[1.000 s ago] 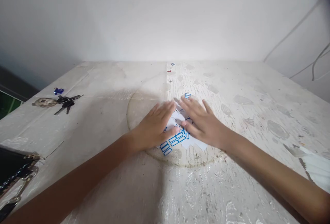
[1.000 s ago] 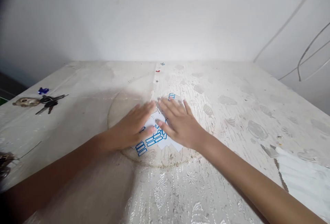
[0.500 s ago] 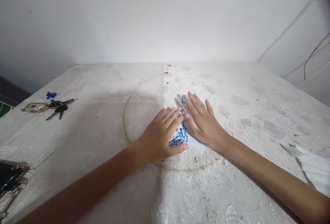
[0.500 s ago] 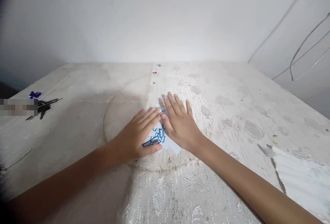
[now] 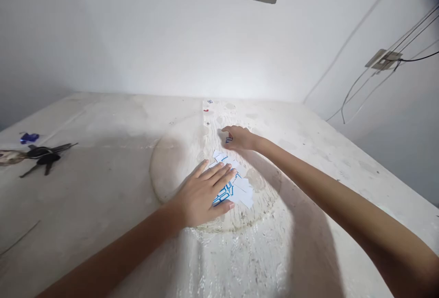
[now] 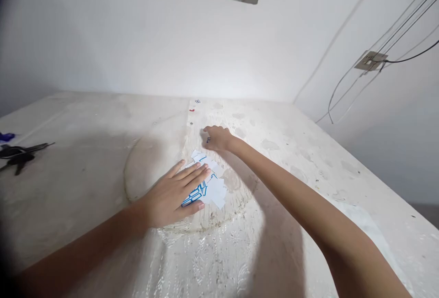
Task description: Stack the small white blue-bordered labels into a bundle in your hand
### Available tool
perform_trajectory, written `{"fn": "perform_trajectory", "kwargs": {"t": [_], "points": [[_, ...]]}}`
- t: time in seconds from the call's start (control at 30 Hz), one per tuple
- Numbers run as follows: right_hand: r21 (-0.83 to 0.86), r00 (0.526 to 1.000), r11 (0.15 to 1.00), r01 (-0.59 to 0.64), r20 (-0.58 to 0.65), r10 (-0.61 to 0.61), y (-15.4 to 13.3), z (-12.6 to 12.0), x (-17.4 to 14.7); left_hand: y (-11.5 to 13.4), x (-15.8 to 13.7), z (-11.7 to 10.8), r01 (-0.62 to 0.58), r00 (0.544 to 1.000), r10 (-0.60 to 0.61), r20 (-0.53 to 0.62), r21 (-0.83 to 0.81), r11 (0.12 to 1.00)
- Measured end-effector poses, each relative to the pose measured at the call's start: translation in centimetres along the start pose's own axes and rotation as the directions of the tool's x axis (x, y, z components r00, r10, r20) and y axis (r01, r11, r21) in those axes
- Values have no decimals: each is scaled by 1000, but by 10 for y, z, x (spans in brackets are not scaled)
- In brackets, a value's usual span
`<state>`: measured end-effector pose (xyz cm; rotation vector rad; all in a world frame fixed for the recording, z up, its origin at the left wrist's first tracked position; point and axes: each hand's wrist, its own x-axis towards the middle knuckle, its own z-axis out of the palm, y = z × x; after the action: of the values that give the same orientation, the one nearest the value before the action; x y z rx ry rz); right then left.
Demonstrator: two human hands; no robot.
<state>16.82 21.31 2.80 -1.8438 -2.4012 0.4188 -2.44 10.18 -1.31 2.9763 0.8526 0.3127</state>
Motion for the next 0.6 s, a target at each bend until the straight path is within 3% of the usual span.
{"fn": "perform_trajectory", "kwargs": {"t": [0.13, 0.3, 0.47, 0.6], "points": [[74, 992, 996, -52, 120, 43, -10, -10, 6, 0, 0, -1, 10, 999, -11, 30, 22, 1000], [229, 994, 973, -37, 106, 13, -14, -25, -11, 1, 1, -6, 10, 1000, -9, -8, 57, 998], [404, 995, 910, 97, -4, -104, -19, -41, -67, 5, -2, -6, 55, 990, -37, -133, 131, 990], [456, 985, 875, 164, -22, -173, -26, -36, -121, 14, -5, -13, 61, 970, -12, -244, 197, 978]]}}
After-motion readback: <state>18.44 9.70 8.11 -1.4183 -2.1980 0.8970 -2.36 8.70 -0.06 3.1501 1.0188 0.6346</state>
